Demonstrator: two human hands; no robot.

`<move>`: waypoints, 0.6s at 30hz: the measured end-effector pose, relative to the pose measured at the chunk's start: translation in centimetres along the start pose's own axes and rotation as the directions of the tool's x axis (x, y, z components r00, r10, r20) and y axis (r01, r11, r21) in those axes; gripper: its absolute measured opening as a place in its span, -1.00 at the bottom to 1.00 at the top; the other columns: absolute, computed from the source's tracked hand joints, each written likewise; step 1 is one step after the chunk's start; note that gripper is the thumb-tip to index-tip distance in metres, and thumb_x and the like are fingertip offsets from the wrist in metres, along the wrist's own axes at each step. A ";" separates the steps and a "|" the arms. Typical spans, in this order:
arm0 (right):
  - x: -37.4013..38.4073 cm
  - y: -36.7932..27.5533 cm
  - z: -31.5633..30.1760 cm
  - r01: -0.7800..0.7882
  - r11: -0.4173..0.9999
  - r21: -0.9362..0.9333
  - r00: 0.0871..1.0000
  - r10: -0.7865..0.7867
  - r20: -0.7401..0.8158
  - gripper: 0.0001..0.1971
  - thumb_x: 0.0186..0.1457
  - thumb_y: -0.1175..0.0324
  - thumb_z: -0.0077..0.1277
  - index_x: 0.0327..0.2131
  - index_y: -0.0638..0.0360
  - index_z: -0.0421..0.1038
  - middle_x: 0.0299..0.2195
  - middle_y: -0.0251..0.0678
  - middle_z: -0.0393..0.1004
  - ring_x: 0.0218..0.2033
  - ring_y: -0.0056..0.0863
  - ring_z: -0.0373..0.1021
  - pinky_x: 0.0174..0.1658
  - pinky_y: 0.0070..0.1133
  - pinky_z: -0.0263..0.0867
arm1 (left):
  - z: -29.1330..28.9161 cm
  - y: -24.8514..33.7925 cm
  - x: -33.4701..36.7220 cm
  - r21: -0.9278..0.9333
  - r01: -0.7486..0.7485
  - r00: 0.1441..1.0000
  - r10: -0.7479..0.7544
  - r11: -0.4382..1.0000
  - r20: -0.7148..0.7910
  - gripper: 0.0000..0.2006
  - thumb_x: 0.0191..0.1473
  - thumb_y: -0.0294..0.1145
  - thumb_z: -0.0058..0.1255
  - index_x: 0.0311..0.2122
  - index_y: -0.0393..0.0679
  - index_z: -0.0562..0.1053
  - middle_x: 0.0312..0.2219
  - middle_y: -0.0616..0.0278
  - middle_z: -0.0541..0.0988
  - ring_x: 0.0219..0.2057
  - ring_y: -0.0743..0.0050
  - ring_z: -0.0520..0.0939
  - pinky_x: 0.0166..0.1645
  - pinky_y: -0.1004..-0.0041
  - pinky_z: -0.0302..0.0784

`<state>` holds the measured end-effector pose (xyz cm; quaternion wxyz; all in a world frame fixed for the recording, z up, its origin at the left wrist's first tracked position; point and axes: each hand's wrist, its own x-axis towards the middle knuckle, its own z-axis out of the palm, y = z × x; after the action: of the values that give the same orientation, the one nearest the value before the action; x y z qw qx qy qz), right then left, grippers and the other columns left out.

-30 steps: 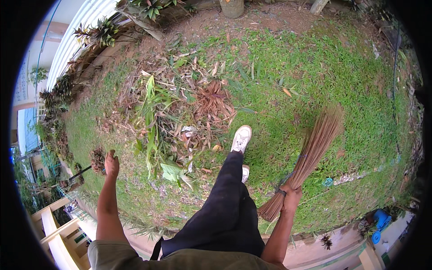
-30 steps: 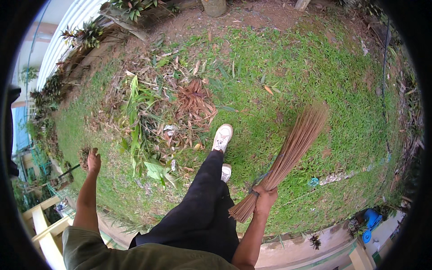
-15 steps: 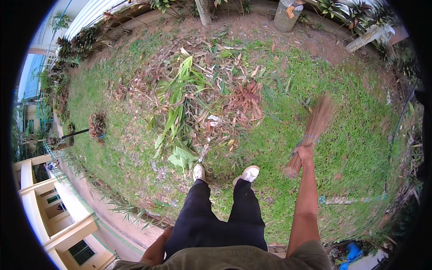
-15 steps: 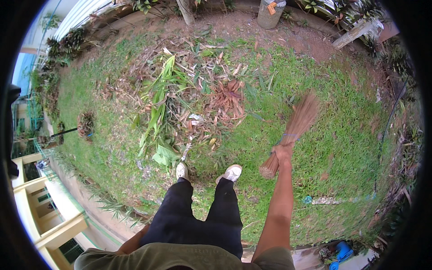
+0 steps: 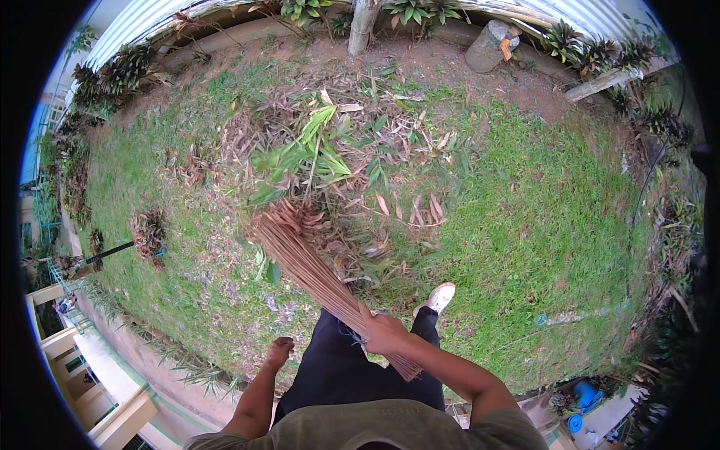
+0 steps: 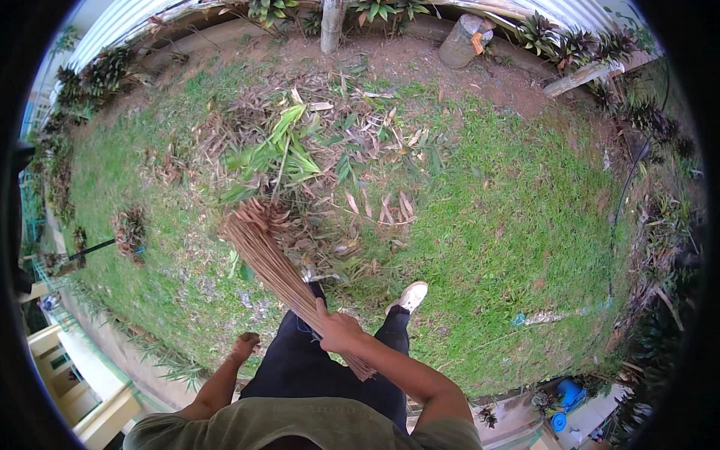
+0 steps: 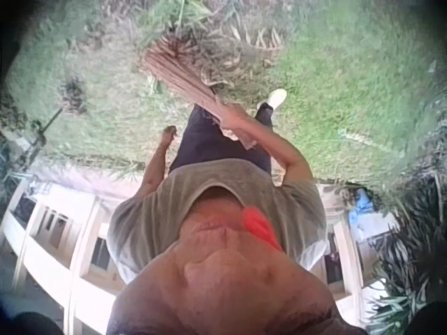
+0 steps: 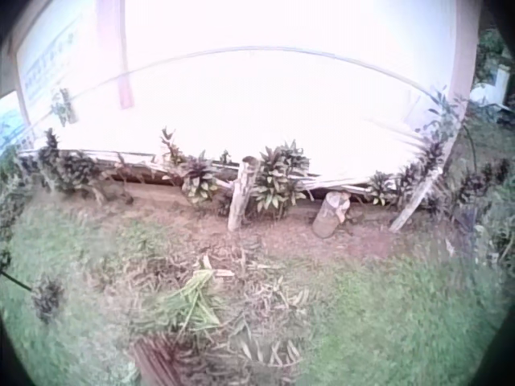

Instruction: The person sweeps dry leaves and debris on a grassy area using a traditional broom and a blue dustpan. They gather the debris into piles and scoop it into the dustpan, moving across the yard to clean different sections.

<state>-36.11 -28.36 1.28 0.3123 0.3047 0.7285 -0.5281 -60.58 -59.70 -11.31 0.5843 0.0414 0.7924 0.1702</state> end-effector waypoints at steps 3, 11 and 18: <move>-4.2 -2.0 -0.8 -0.067 0.985 -0.158 0.998 0.067 -0.005 -0.02 -0.28 0.40 0.03 0.25 0.19 -0.30 -0.29 0.12 0.41 -0.25 0.00 0.41 -0.18 -0.29 0.35 | -8.9 3.6 1.0 -0.210 -0.106 0.982 0.069 0.972 -0.177 -0.70 -0.03 -0.34 0.03 -0.15 -0.17 0.43 -0.40 0.29 0.55 -0.45 0.53 0.56 -0.42 0.50 0.40; -21.2 -0.4 -7.0 -0.583 0.811 0.034 0.805 0.583 -0.107 0.02 -0.40 0.33 0.13 0.22 0.25 -0.15 -0.28 0.07 0.44 -0.23 -0.10 0.43 -0.13 -0.35 0.35 | -22.7 -2.1 5.9 0.111 0.081 0.939 -0.038 0.991 -0.343 -0.79 -0.01 -0.29 -0.12 -0.34 -0.14 0.49 -0.47 0.14 0.54 -0.55 0.34 0.57 -0.43 0.39 0.45; -14.8 15.0 -11.6 -0.111 0.524 0.844 0.677 0.662 -0.322 -0.55 -0.45 0.53 0.08 -0.31 0.26 0.27 -0.54 -0.34 0.36 -0.54 -0.45 0.34 -0.46 -0.53 0.30 | -14.3 0.2 7.1 0.229 0.051 0.992 -0.023 0.972 -0.122 -0.76 -0.09 -0.27 -0.02 -0.33 -0.16 0.53 -0.45 0.06 0.58 -0.46 0.30 0.62 -0.29 0.36 0.50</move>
<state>-16.89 -15.11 6.98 0.0137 0.7245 0.3943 -0.5652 -76.29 -60.83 -13.97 0.5306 0.0842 0.8407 0.0680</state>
